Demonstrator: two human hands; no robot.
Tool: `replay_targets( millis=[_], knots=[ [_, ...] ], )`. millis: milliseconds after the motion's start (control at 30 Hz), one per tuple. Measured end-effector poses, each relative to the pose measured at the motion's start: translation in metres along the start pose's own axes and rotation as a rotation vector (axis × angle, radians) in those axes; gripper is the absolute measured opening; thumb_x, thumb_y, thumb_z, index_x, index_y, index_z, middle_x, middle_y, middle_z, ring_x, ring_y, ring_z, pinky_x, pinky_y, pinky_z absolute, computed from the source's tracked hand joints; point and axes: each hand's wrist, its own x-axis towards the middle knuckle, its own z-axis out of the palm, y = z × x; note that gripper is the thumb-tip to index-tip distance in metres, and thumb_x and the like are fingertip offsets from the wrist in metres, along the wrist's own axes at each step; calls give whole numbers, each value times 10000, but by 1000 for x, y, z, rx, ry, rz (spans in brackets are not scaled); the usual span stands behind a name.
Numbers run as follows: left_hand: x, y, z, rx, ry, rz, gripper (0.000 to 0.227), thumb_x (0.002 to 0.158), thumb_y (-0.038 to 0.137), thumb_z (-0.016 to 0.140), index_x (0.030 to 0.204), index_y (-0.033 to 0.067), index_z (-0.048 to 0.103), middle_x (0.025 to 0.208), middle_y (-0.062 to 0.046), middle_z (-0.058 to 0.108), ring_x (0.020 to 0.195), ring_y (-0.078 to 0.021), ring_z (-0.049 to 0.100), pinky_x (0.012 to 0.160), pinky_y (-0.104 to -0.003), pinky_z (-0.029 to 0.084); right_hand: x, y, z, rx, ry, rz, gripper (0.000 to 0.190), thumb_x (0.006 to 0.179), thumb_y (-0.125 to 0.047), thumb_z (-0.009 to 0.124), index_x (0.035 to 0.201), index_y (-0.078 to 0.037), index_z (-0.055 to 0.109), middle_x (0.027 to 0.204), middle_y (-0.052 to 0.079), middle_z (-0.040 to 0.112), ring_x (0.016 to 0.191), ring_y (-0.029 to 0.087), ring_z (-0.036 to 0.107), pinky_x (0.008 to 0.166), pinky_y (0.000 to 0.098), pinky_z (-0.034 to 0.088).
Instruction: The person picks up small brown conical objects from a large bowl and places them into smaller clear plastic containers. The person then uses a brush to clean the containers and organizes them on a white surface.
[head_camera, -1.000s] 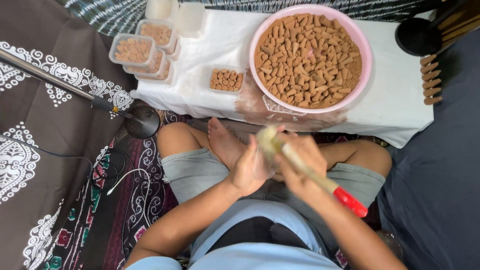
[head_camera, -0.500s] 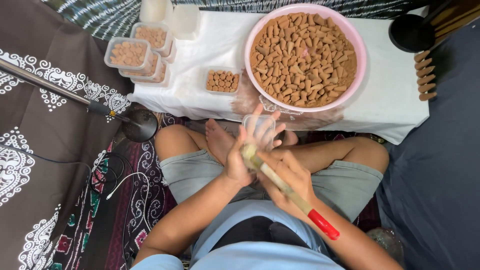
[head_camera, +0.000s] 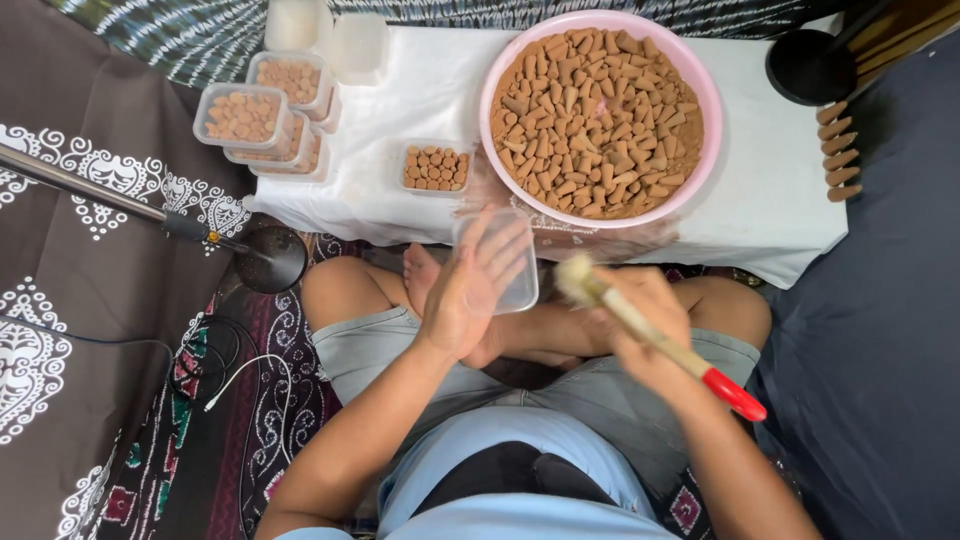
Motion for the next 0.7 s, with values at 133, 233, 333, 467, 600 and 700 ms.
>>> replay_targets(
  millis=[133,233,333,467,600,700],
  knots=[
    [0,12,-16,106,420,172,356,1028,137,542,1374,59,564,1223,-132,676,968,-232,714,835,-353,633,16,79,-73,-345,89,-64,422,915,56,736,1335,80,702,1130,257,604,981,445,632,857,488,535],
    [5,28,-43,283,442,153,375,960,36,602,1330,48,546,1006,-55,591,790,-141,604,670,-251,504,31,123,-102,-724,72,-115,552,854,193,651,1400,120,646,1161,272,552,1012,405,536,886,469,472],
    [8,30,-64,344,475,238,333,950,17,627,1224,56,442,1103,-91,592,942,-236,700,809,-304,569,29,181,-116,-838,83,53,309,1098,-35,753,1402,20,725,1238,172,557,1069,312,480,908,375,432],
    [13,41,-63,417,541,241,142,998,56,545,1121,64,475,1096,-131,671,1009,-263,737,835,-289,541,40,206,-117,-919,-64,-12,484,999,36,728,1479,16,667,1331,222,510,1165,388,480,1033,462,391],
    [20,42,-73,506,633,244,137,1018,158,589,1064,50,661,1032,-17,652,863,-60,500,671,-170,409,55,215,-132,-707,-271,14,795,717,216,540,1499,81,591,1402,301,490,1238,468,493,1039,478,451],
    [28,50,-73,391,663,215,145,1027,115,570,1094,29,665,816,14,563,553,-9,372,469,-161,323,59,198,-138,-802,-399,260,868,693,186,510,1532,-33,558,1552,199,469,1327,419,498,981,492,471]
  ],
)
